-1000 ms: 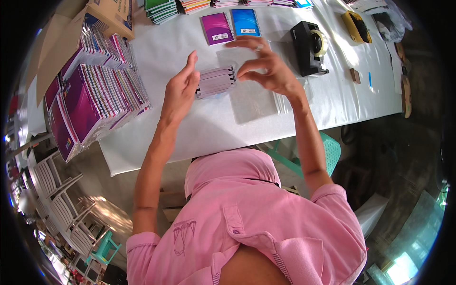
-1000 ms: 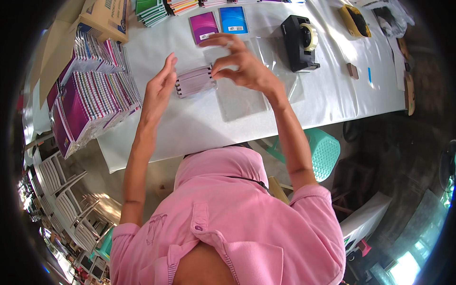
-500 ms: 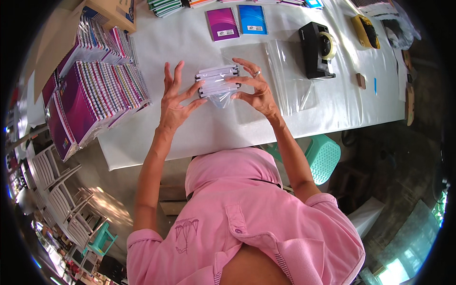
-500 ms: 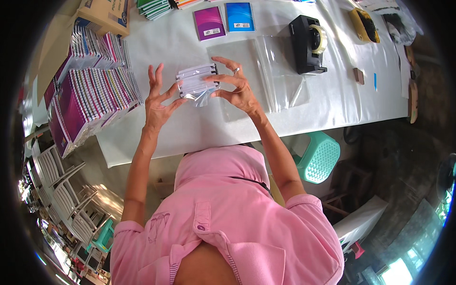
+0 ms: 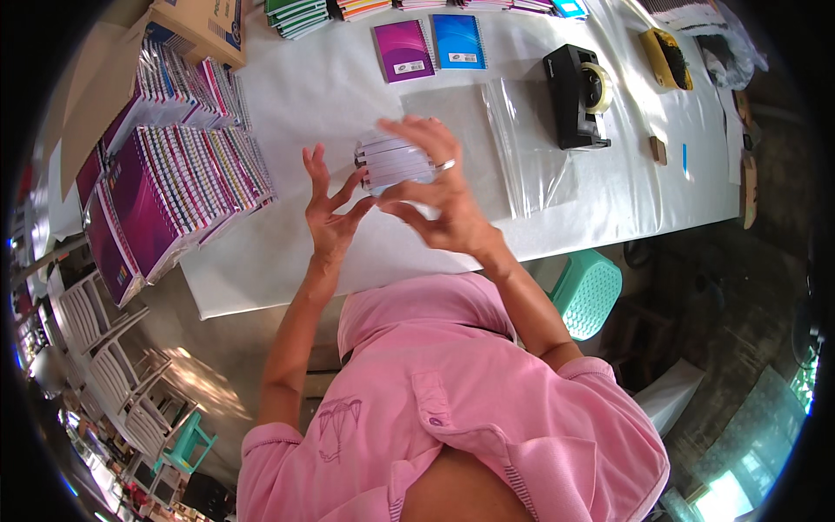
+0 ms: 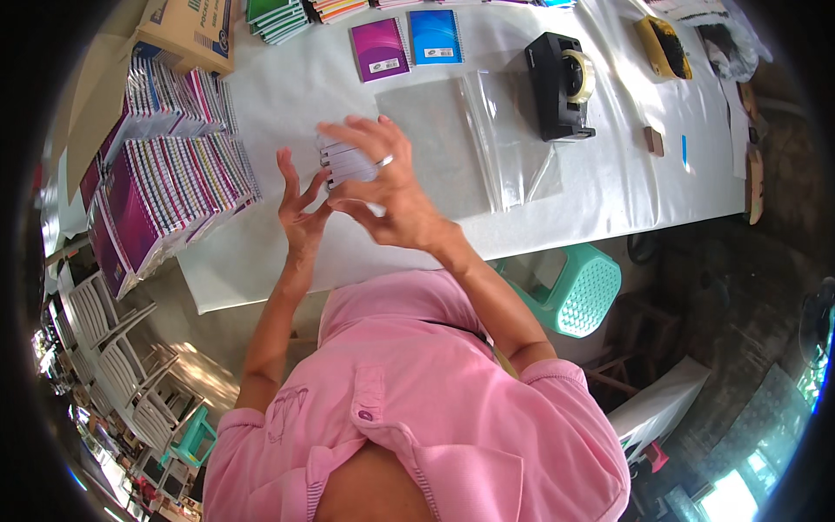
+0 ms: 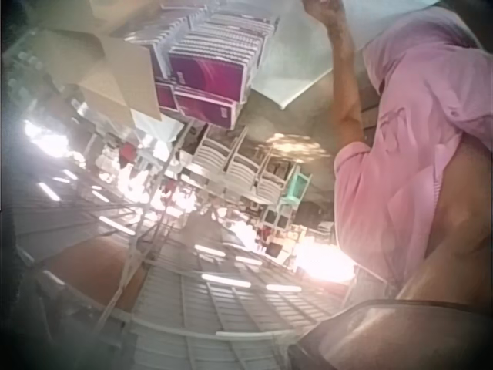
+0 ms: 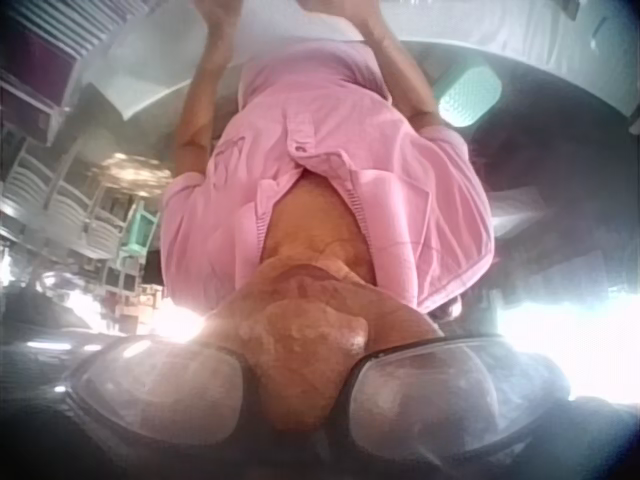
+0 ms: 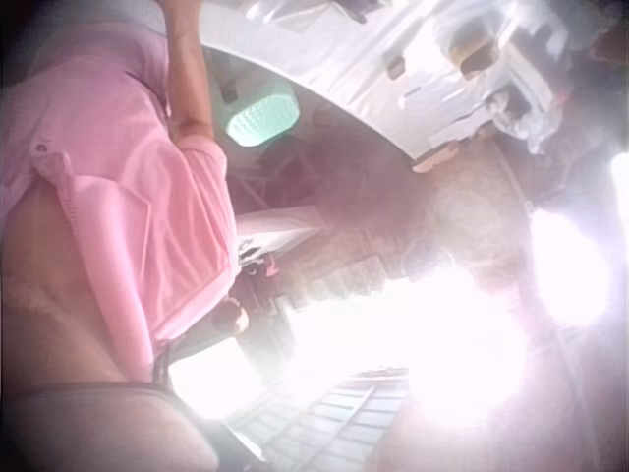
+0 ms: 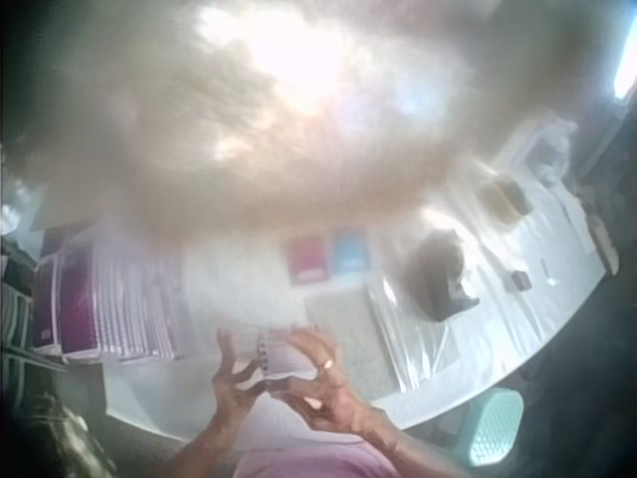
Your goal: The person repeatedly picks up stacks of colorful spiral-bound notebooks, places them into clear plastic sleeves, and seals them using a tape dispenser. The person then sets the packaged notebooks aside and repeats the process with new stacks.
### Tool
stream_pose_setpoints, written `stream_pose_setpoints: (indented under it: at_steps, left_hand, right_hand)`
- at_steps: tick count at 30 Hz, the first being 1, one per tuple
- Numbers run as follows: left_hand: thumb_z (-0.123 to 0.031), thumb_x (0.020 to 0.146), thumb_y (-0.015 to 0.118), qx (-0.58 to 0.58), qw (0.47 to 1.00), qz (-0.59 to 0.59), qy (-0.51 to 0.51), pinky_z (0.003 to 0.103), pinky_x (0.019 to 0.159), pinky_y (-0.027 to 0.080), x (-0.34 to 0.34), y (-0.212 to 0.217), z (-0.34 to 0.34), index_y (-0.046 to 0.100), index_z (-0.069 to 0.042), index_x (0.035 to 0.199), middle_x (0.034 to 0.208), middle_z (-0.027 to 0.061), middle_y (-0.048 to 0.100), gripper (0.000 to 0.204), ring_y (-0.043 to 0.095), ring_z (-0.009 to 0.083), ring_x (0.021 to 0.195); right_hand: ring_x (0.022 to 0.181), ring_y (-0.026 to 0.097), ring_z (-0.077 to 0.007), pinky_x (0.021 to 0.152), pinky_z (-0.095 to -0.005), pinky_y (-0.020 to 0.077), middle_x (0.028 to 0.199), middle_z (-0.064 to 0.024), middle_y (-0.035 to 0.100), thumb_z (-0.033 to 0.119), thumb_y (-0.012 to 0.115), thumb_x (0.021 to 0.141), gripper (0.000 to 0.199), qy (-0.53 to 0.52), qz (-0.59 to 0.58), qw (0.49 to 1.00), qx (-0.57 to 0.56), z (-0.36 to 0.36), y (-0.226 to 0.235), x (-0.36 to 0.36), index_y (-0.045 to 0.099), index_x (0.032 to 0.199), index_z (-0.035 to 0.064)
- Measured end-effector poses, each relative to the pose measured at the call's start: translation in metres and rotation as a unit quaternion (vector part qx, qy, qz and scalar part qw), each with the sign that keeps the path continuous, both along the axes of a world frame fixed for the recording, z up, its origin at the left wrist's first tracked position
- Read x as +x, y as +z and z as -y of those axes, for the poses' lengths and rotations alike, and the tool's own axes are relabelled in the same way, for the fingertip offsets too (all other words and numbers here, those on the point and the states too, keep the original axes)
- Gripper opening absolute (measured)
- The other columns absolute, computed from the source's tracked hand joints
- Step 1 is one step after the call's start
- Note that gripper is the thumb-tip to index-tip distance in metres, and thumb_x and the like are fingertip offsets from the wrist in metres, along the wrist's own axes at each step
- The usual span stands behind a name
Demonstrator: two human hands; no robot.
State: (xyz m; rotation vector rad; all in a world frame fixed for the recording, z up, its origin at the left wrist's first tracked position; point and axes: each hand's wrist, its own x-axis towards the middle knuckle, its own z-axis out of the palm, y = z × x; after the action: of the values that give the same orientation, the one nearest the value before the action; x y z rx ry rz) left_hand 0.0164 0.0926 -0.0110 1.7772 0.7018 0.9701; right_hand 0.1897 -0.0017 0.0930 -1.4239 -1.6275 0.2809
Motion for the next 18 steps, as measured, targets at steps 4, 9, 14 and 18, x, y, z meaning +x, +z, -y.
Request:
stream_pose_setpoints:
  at_steps: [4, 9, 14, 18]
  left_hand:
    - [-0.021, 0.062, 0.085, 0.179, 0.976, -0.113, -0.047, 0.051, 0.113, 0.028, -0.002, 0.012, -0.025, 0.073, -0.023, 0.109, 0.153, 0.0095, 0.031, 0.048, 0.015, 0.0415, 0.143]
    - [-0.014, 0.059, 0.085, 0.267, 0.943, -0.162, -0.113, 0.052, 0.112, 0.030, 0.010, 0.040, -0.042, 0.074, -0.026, 0.107, 0.152, 0.0097, 0.033, 0.050, 0.016, 0.0437, 0.142]
    - [-0.020, 0.064, 0.083, 0.282, 0.930, -0.190, -0.135, 0.053, 0.111, 0.030, 0.014, 0.048, -0.047, 0.074, -0.029, 0.105, 0.150, 0.0066, 0.037, 0.043, 0.018, 0.0443, 0.141]
    - [-0.027, 0.069, 0.081, 0.308, 0.918, -0.209, -0.140, 0.050, 0.110, 0.032, 0.021, 0.060, -0.054, 0.076, -0.030, 0.098, 0.144, -0.0040, 0.045, 0.030, 0.022, 0.0409, 0.141]
  right_hand:
    - [0.134, 0.035, -0.0313, 0.111, -0.0533, 0.0233, 0.146, -0.0100, 0.039, 0.020, 0.084, 0.065, 0.027, -0.053, -0.281, 0.958, -0.005, 0.019, -0.020, 0.049, 0.074, 0.090, 0.0158]
    - [0.132, 0.036, -0.0310, 0.110, -0.0484, 0.0285, 0.146, -0.0098, 0.040, 0.023, 0.086, 0.060, 0.040, -0.028, -0.137, 0.987, -0.082, 0.015, -0.070, 0.057, 0.075, 0.099, 0.0199]
    - [0.130, 0.038, -0.0299, 0.110, -0.0461, 0.0298, 0.138, -0.0079, 0.048, 0.021, 0.086, 0.060, 0.033, -0.040, -0.176, 0.982, -0.060, 0.002, -0.071, 0.041, 0.075, 0.091, 0.0178]
    - [0.122, 0.046, -0.0280, 0.105, -0.0451, 0.0322, 0.127, -0.0071, 0.057, 0.022, 0.084, 0.065, 0.022, -0.050, -0.189, 0.978, -0.076, -0.003, -0.064, 0.039, 0.072, 0.082, 0.0141]
